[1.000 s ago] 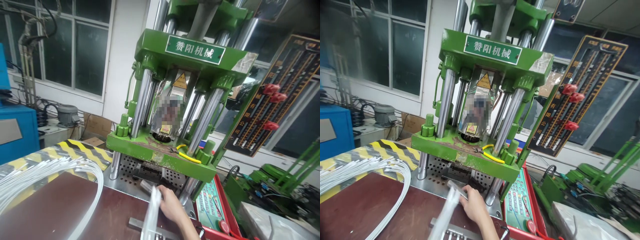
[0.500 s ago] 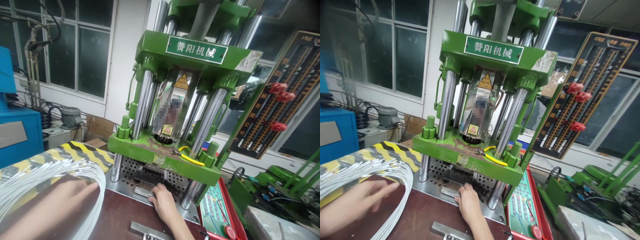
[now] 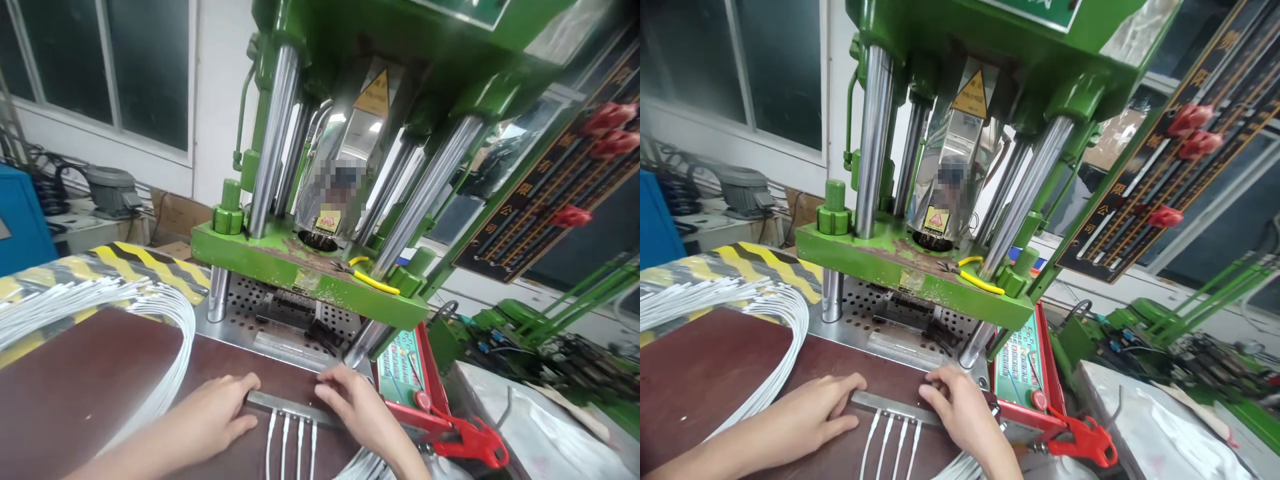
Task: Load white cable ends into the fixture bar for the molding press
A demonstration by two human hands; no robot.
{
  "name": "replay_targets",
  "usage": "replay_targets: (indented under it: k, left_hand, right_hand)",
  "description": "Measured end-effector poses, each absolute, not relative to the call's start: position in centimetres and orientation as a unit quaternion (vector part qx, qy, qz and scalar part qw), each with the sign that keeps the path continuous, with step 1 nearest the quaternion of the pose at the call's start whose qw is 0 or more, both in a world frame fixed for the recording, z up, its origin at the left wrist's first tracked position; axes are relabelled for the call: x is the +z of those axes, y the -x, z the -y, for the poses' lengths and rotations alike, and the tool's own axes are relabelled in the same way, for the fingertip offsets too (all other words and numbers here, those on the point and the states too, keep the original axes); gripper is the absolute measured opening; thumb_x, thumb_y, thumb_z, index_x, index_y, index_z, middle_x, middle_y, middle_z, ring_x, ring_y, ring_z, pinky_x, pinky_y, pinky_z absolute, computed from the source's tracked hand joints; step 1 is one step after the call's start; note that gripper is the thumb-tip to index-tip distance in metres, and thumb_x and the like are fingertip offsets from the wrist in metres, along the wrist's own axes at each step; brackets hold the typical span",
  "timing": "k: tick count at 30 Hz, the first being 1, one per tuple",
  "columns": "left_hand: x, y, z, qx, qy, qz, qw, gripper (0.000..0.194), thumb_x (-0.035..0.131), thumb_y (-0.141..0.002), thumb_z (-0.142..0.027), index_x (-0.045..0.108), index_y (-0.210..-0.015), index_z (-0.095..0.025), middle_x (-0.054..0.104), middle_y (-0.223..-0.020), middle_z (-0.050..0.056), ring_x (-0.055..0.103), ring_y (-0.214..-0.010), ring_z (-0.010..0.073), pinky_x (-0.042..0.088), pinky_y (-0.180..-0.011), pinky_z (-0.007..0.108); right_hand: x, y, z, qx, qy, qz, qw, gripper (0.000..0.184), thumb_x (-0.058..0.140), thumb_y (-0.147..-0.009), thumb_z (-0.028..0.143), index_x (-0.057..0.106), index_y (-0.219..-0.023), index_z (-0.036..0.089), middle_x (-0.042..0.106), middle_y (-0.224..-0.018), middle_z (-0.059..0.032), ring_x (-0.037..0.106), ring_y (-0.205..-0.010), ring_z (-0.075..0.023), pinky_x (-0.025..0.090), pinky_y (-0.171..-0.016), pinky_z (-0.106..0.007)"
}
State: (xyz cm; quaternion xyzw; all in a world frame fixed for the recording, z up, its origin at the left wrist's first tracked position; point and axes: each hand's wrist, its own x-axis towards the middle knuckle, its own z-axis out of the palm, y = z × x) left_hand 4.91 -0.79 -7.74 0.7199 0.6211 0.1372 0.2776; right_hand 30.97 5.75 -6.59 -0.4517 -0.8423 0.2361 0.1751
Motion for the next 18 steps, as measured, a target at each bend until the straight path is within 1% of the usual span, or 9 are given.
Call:
replay_targets:
  k: [1, 3, 5, 7, 9, 11, 14, 16, 18]
  left_hand:
    - [-8.2, -5.1, 0.7, 0.136, -0.727, -0.616, 0.271, 0.022, 0.048, -0.082, -0.036, 0.054, -0.101, -0.027, 0.063, -0.086, 0.003, 0.057, -0.085, 0.0263, 0.035, -0.07, 0.031]
    - [-9.1, -5.2, 0.5, 0.131, -0.737, -0.612, 0.255, 0.019, 0.041, -0.085, -0.032, 0.053, -0.098, -0.026, 0.063, -0.09, 0.005, 0.058, -0.086, 0.0269, 0.035, -0.071, 0.032]
    - [-9.4, -5.2, 0.3, 0.126, -0.744, -0.608, 0.246, 0.02, 0.034, -0.088, -0.03, 0.052, -0.094, -0.025, 0.063, -0.087, 0.005, 0.059, -0.082, 0.0267, 0.035, -0.069, 0.033]
    - [-9.3, -5.1, 0.1, 0.132, -0.744, -0.605, 0.253, 0.021, 0.031, -0.09, -0.032, 0.051, -0.09, -0.025, 0.062, -0.08, 0.004, 0.058, -0.079, 0.0256, 0.035, -0.068, 0.032]
    - [-8.7, -4.8, -0.3, 0.17, -0.718, -0.608, 0.292, 0.022, 0.032, -0.09, -0.037, 0.05, -0.091, -0.025, 0.059, -0.077, 0.001, 0.057, -0.074, 0.0219, 0.037, -0.065, 0.029]
    - [-7.9, -4.3, -1.2, 0.234, -0.661, -0.608, 0.371, 0.023, 0.035, -0.089, -0.042, 0.047, -0.097, -0.025, 0.054, -0.072, -0.002, 0.054, -0.057, 0.0151, 0.037, -0.055, 0.024]
    - [-7.0, -3.5, -4.2, 0.337, -0.577, -0.587, 0.458, 0.034, 0.047, -0.083, -0.05, 0.045, -0.102, -0.022, 0.047, -0.067, -0.007, 0.042, -0.04, 0.0078, 0.031, -0.04, 0.02]
    - [-6.7, -2.9, -7.0, 0.377, -0.555, -0.592, 0.447, 0.039, 0.046, -0.083, -0.055, 0.049, -0.094, -0.018, 0.047, -0.061, -0.007, 0.041, -0.039, 0.0077, 0.03, -0.038, 0.019]
    - [-6.8, -2.4, -10.1, 0.396, -0.54, -0.614, 0.418, 0.043, 0.039, -0.087, -0.056, 0.051, -0.078, -0.016, 0.044, -0.052, -0.007, 0.039, -0.036, 0.0076, 0.029, -0.038, 0.02]
  right_hand:
    - [-6.9, -31.9, -5.1, 0.265, 0.457, 0.833, 0.168, 0.021, 0.058, -0.084, 0.04, 0.06, -0.098, 0.025, 0.061, -0.089, 0.001, 0.057, -0.083, -0.0162, 0.041, -0.074, -0.025]
    - [-7.8, -33.3, -4.2, 0.284, 0.468, 0.823, 0.155, 0.021, 0.067, -0.076, 0.03, 0.061, -0.095, 0.025, 0.059, -0.089, 0.0012, 0.056, -0.083, -0.0165, 0.04, -0.073, -0.024]
    - [-8.6, -33.8, -3.7, 0.27, 0.469, 0.827, 0.151, 0.016, 0.065, -0.075, 0.019, 0.061, -0.089, 0.024, 0.057, -0.089, 0.0016, 0.055, -0.084, -0.0157, 0.04, -0.073, -0.024]
    - [-8.8, -33.7, -3.8, 0.264, 0.462, 0.831, 0.161, 0.011, 0.057, -0.078, 0.015, 0.059, -0.084, 0.024, 0.056, -0.088, 0.0018, 0.055, -0.084, -0.0146, 0.039, -0.074, -0.024]
    - [-8.3, -33.3, -4.3, 0.272, 0.454, 0.829, 0.182, 0.009, 0.054, -0.081, 0.017, 0.057, -0.086, 0.024, 0.056, -0.088, 0.0018, 0.055, -0.084, -0.0147, 0.04, -0.075, -0.024]
    - [-7.6, -32.8, -5.4, 0.278, 0.456, 0.818, 0.213, 0.008, 0.051, -0.084, 0.022, 0.056, -0.09, 0.024, 0.057, -0.088, 0.0012, 0.055, -0.082, -0.0155, 0.041, -0.074, -0.025]
    - [-6.9, -31.6, -8.4, 0.323, 0.471, 0.778, 0.261, 0.016, 0.051, -0.085, 0.031, 0.056, -0.098, 0.023, 0.058, -0.084, 0.0003, 0.056, -0.067, -0.0152, 0.044, -0.061, -0.026]
    - [-6.9, -30.4, -11.1, 0.357, 0.484, 0.746, 0.285, 0.024, 0.054, -0.083, 0.035, 0.057, -0.103, 0.022, 0.059, -0.077, 0.0005, 0.055, -0.056, -0.0144, 0.044, -0.053, -0.026]
    - [-7.1, -28.9, -14.1, 0.356, 0.494, 0.732, 0.304, 0.029, 0.053, -0.082, 0.038, 0.059, -0.103, 0.02, 0.061, -0.072, -0.0008, 0.056, -0.053, -0.0156, 0.046, -0.054, -0.028]
